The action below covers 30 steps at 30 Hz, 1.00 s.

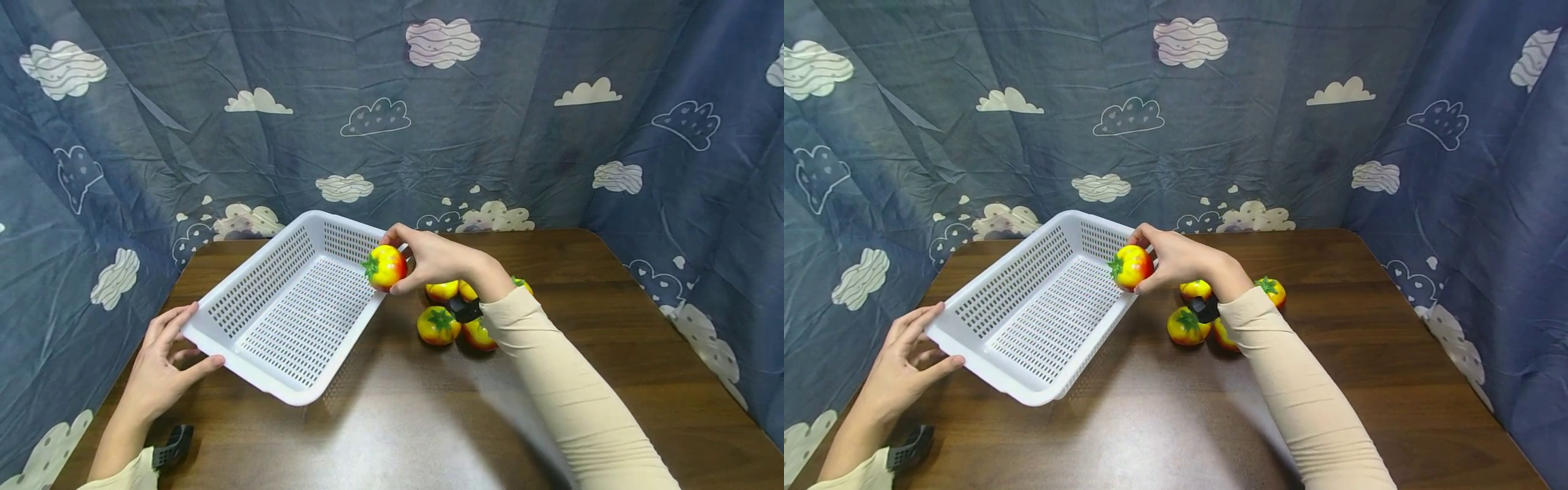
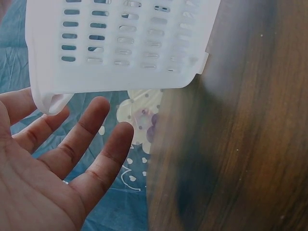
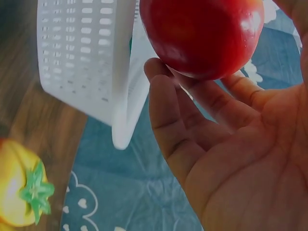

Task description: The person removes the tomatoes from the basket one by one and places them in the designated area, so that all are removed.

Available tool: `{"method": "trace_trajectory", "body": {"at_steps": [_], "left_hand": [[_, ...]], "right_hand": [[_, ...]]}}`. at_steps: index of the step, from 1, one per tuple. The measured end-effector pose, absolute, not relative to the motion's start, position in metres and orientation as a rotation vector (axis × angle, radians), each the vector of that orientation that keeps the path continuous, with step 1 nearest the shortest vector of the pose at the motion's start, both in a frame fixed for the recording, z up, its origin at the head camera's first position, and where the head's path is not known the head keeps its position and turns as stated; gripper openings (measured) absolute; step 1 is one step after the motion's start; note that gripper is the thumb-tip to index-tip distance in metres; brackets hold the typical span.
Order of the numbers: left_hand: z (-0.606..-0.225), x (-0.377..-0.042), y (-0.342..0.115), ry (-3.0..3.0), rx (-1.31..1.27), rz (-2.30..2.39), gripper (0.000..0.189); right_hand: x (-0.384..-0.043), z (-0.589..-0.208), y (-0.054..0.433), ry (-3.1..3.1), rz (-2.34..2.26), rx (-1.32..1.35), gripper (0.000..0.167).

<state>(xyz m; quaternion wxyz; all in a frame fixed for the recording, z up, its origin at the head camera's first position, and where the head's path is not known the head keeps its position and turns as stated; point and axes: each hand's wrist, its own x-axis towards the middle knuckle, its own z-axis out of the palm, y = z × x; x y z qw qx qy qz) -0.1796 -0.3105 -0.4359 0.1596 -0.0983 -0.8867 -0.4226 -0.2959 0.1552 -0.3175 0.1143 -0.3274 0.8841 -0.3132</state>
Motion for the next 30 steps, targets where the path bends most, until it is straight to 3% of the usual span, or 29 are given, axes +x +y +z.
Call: {"method": "trace_trajectory", "body": {"at_steps": [30], "left_hand": [[-0.433, -0.178, -0.309, -2.54, -0.295, -1.191, 0.103]], "right_hand": [[-0.252, -0.337, 0.259, 2.748, -1.09, -0.768, 0.073]]}}
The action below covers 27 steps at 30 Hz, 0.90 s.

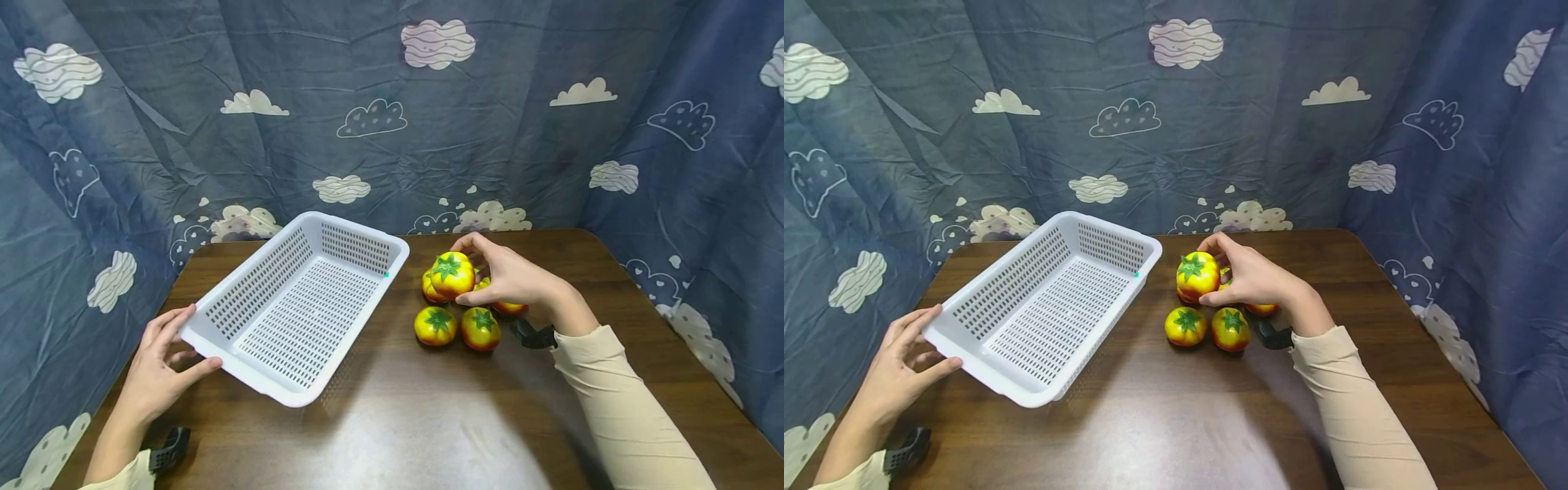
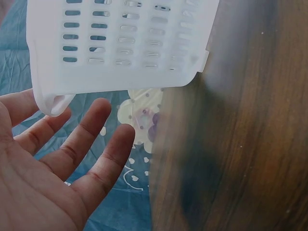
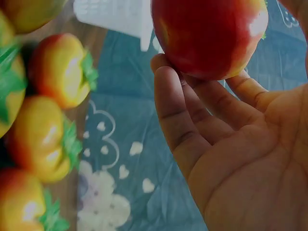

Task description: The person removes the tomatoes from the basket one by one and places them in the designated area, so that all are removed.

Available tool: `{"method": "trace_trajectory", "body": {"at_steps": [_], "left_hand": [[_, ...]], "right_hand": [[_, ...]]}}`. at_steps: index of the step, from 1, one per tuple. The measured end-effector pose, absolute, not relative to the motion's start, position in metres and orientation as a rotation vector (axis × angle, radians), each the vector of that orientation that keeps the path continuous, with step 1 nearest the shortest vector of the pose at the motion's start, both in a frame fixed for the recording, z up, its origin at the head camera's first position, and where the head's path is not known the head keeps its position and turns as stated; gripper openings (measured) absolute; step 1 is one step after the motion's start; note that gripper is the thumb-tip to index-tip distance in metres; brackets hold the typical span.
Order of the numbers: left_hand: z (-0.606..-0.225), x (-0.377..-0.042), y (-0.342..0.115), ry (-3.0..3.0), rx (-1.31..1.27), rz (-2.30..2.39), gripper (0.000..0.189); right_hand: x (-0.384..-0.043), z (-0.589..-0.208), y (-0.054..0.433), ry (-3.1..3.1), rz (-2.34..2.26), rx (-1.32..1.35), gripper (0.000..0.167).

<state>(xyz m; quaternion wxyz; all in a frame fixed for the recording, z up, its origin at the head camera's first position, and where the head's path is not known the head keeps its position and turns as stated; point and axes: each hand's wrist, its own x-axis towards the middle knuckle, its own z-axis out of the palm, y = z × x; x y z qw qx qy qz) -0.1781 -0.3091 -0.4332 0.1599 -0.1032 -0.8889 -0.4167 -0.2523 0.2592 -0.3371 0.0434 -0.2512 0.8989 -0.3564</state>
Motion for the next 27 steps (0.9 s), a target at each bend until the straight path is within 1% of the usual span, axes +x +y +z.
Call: {"method": "trace_trajectory", "body": {"at_steps": [10, 17, 27], "left_hand": [[-0.435, -0.179, -0.309, -2.536, -0.288, -1.189, 0.103], [-0.434, -0.178, -0.31, -2.557, -0.271, -1.181, 0.103], [-0.43, -0.179, -0.31, -2.57, -0.258, -1.174, 0.103]], "right_hand": [[-0.225, -0.354, 0.295, 2.807, -1.113, -0.637, 0.071], [-0.208, -0.366, 0.318, 2.788, -1.219, -0.569, 0.071], [-0.189, -0.38, 0.346, 2.805, -1.165, -0.474, 0.071]]}}
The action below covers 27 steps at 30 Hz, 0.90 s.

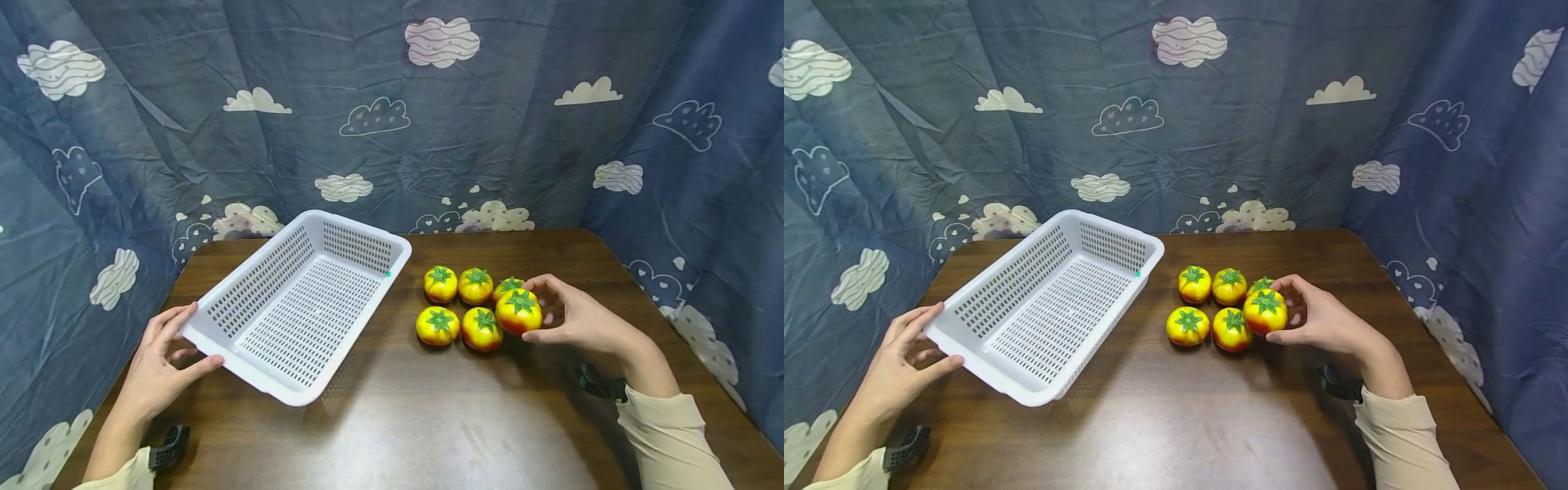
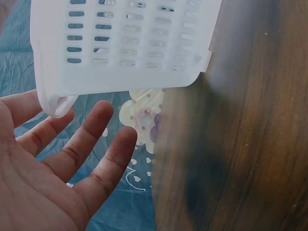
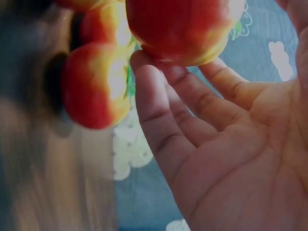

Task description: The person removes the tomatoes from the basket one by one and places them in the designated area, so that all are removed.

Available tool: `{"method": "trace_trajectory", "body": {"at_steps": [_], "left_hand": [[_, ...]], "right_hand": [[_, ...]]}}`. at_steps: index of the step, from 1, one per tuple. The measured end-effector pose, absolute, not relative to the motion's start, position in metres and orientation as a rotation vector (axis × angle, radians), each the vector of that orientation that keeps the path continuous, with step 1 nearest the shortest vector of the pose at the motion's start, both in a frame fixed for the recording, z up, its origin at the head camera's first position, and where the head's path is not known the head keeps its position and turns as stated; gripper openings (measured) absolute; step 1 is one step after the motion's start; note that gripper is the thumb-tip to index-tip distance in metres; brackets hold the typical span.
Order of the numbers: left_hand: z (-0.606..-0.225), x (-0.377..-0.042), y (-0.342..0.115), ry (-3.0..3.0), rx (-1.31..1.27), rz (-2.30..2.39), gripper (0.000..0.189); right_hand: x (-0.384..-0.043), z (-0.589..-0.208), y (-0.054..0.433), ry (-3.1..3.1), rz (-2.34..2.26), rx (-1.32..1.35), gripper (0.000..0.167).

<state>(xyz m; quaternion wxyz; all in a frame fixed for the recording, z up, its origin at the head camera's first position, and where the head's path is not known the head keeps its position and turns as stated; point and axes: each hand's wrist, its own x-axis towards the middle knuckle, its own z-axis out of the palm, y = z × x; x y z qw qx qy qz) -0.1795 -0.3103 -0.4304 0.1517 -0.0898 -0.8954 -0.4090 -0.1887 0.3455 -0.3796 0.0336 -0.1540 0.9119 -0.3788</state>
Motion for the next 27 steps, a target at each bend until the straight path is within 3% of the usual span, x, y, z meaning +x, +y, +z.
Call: {"method": "trace_trajectory", "body": {"at_steps": [27], "left_hand": [[-0.427, -0.175, -0.314, -2.581, -0.289, -1.139, 0.101]], "right_hand": [[-0.181, -0.411, 0.366, 2.788, -1.06, -0.447, 0.07]]}}
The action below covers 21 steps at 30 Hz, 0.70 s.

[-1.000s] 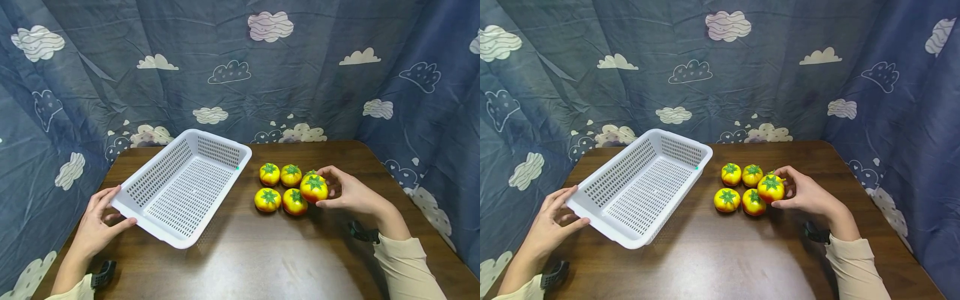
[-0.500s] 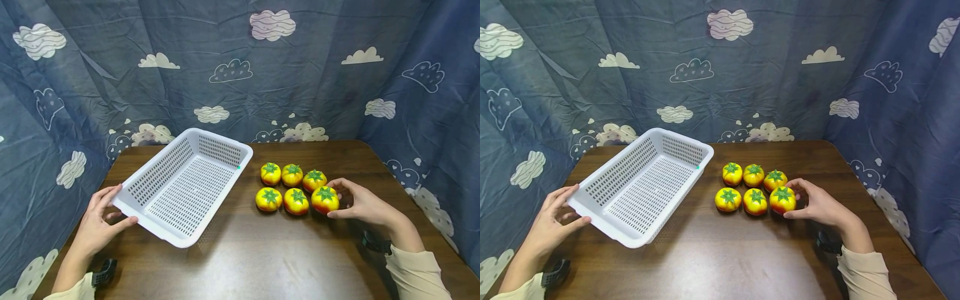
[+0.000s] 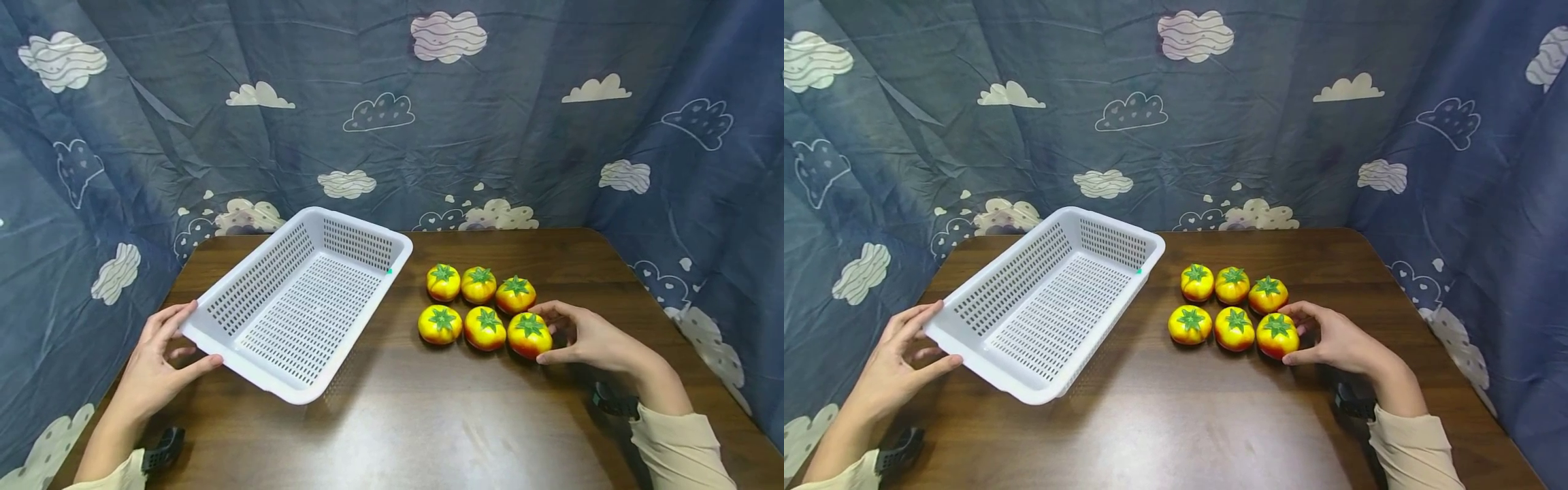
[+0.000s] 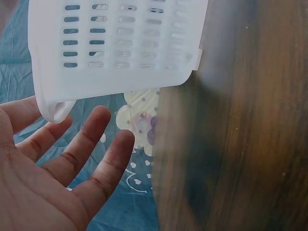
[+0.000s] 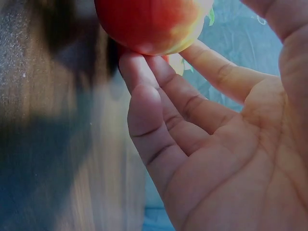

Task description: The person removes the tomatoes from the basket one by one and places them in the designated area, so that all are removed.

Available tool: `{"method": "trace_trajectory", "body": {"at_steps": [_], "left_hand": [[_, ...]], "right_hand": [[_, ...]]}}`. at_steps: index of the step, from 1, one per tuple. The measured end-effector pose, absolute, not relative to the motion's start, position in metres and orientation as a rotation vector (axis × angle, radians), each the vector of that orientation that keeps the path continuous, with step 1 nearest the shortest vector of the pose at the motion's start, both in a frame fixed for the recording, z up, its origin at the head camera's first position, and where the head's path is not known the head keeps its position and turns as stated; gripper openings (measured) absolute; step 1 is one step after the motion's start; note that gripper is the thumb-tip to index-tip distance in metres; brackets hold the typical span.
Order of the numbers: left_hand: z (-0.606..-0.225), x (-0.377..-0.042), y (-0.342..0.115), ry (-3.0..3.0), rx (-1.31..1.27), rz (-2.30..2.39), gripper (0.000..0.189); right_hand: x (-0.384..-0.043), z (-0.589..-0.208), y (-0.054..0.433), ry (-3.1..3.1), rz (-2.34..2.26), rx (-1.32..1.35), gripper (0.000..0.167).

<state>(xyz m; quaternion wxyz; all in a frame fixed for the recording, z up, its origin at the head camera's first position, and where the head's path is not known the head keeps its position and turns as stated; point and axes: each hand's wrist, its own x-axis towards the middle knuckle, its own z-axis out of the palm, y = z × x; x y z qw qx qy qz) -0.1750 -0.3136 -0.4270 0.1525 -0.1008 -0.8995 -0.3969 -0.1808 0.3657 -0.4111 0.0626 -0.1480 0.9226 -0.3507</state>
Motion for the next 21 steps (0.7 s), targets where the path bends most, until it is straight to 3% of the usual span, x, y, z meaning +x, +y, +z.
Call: {"method": "trace_trajectory", "body": {"at_steps": [21], "left_hand": [[-0.4205, -0.1741, -0.3153, -2.592, -0.317, -1.095, 0.104]], "right_hand": [[-0.1827, -0.4137, 0.3642, 2.78, -1.005, -0.395, 0.082]]}}
